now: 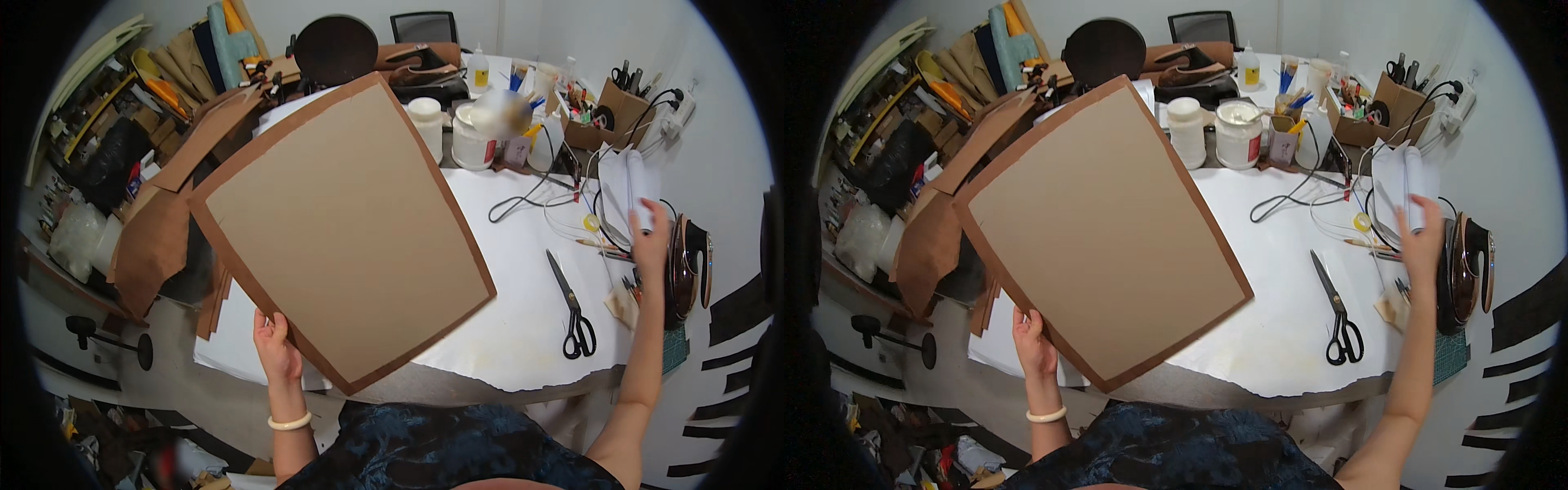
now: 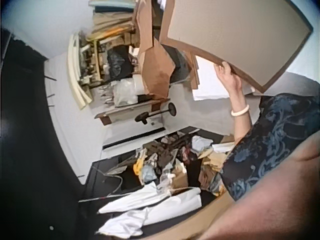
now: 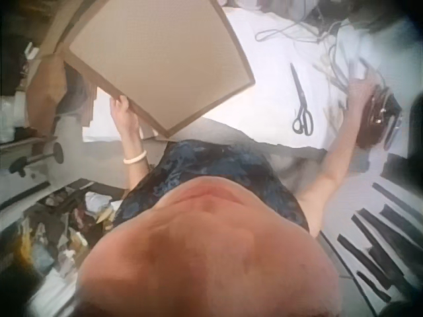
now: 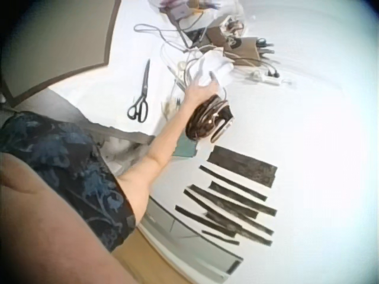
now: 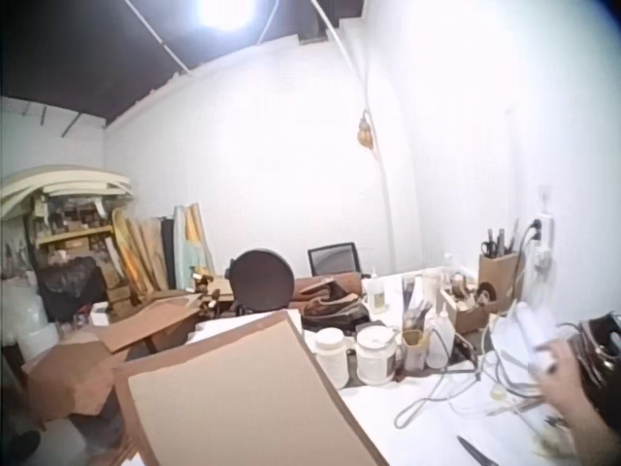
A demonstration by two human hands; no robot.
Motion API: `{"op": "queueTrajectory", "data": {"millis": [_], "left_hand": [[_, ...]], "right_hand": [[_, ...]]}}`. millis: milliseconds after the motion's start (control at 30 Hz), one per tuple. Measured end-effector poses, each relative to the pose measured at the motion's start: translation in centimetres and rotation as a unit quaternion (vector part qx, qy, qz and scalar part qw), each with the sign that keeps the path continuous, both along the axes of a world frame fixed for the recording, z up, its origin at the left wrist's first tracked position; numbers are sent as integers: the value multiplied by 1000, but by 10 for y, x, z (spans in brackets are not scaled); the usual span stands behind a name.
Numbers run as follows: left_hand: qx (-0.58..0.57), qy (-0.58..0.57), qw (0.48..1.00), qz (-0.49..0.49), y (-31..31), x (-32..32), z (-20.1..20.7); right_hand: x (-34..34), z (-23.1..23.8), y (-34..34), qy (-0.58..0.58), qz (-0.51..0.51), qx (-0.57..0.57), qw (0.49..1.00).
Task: The person uses a hot knife to trim and seal the edges of a brown leather piece, then uses an iron to press the edges flat. They repeat this process on different sections of the leather, flipping the piece over to work on both sides.
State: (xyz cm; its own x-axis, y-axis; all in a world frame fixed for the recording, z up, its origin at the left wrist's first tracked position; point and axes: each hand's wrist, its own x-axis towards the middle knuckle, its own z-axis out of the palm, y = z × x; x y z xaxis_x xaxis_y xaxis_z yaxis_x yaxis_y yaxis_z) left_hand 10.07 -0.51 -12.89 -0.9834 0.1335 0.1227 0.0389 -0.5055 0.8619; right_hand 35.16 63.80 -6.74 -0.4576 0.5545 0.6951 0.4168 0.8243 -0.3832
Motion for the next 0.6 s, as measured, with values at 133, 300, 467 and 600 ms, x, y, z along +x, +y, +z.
{"op": "queueTrajectory", "data": {"millis": [133,300,467,600], "left_hand": [[3,44,999,-17,-15,5,-2],[0,94,995,-14,-27,13,15],[7,139,990,-7,-29,14,51],[-45,205,978,5,-38,-3,76]], "right_hand": [[-74,9,-116,-31,234,-252,939],[-129,9,-210,-18,460,-450,766],[-155,51,-271,82,528,-514,671],[-159,62,-295,201,543,-468,668]]}}
